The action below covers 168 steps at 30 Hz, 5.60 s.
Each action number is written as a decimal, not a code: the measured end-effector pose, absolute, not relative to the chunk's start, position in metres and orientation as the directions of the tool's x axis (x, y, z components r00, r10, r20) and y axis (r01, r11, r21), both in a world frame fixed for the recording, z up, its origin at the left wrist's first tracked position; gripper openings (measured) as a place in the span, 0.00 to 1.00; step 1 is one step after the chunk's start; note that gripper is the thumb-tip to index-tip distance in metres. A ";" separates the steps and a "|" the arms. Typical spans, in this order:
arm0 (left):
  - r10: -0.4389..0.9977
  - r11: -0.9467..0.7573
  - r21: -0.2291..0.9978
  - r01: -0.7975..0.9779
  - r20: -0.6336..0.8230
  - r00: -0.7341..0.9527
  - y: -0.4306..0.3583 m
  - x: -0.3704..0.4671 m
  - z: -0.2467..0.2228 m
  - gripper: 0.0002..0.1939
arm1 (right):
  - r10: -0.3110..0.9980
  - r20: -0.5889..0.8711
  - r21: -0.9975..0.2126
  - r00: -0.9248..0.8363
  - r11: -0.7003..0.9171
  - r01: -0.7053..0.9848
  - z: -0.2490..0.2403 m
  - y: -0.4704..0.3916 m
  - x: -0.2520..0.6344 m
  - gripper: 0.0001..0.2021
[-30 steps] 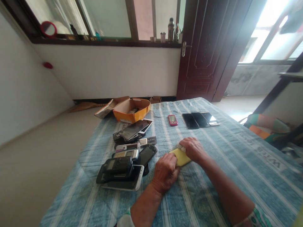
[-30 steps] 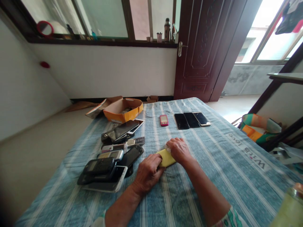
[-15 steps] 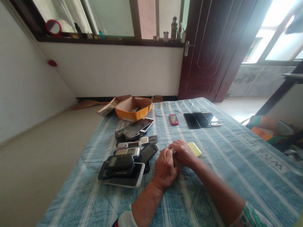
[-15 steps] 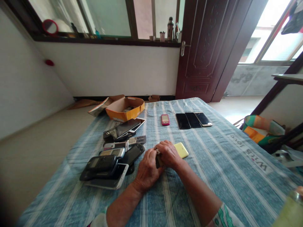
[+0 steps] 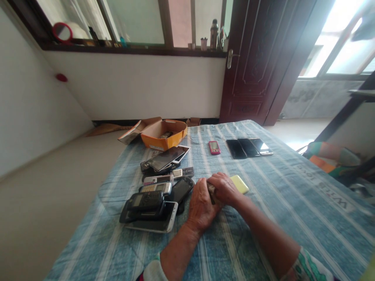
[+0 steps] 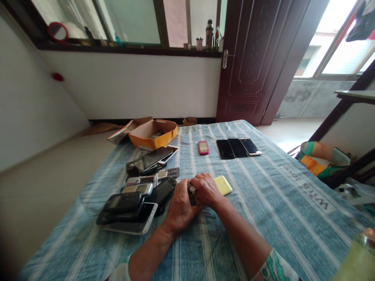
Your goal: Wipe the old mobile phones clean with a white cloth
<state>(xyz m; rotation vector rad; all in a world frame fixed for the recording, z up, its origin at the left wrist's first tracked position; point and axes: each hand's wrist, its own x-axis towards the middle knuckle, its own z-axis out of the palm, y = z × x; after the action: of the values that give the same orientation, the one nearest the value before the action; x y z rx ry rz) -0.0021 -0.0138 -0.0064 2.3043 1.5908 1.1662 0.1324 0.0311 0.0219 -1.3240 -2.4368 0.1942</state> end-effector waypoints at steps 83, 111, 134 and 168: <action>0.838 -0.545 0.399 0.738 0.303 0.455 -0.013 -0.006 0.016 0.22 | 0.914 0.254 -0.117 -0.315 0.352 0.929 0.028 0.011 0.153 0.10; 0.832 -0.546 0.374 0.749 0.347 0.433 -0.012 -0.005 0.006 0.29 | 0.920 0.361 -0.145 -0.154 0.219 0.965 0.006 -0.018 0.190 0.16; 0.825 -0.553 0.300 0.777 0.330 0.460 -0.018 -0.002 0.015 0.15 | 0.849 0.487 -0.237 -0.205 0.354 0.905 0.004 -0.011 0.185 0.21; 0.858 -0.472 0.274 0.838 0.362 0.365 -0.010 0.000 0.016 0.17 | 0.508 0.819 -0.101 -0.265 0.583 0.806 0.004 -0.020 0.168 0.10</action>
<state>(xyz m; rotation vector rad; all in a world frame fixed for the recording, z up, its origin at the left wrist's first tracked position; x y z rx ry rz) -0.0003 -0.0099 0.0161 2.5596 1.5907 0.7201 0.1676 -0.0198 0.0042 -1.0540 -1.9340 -0.4273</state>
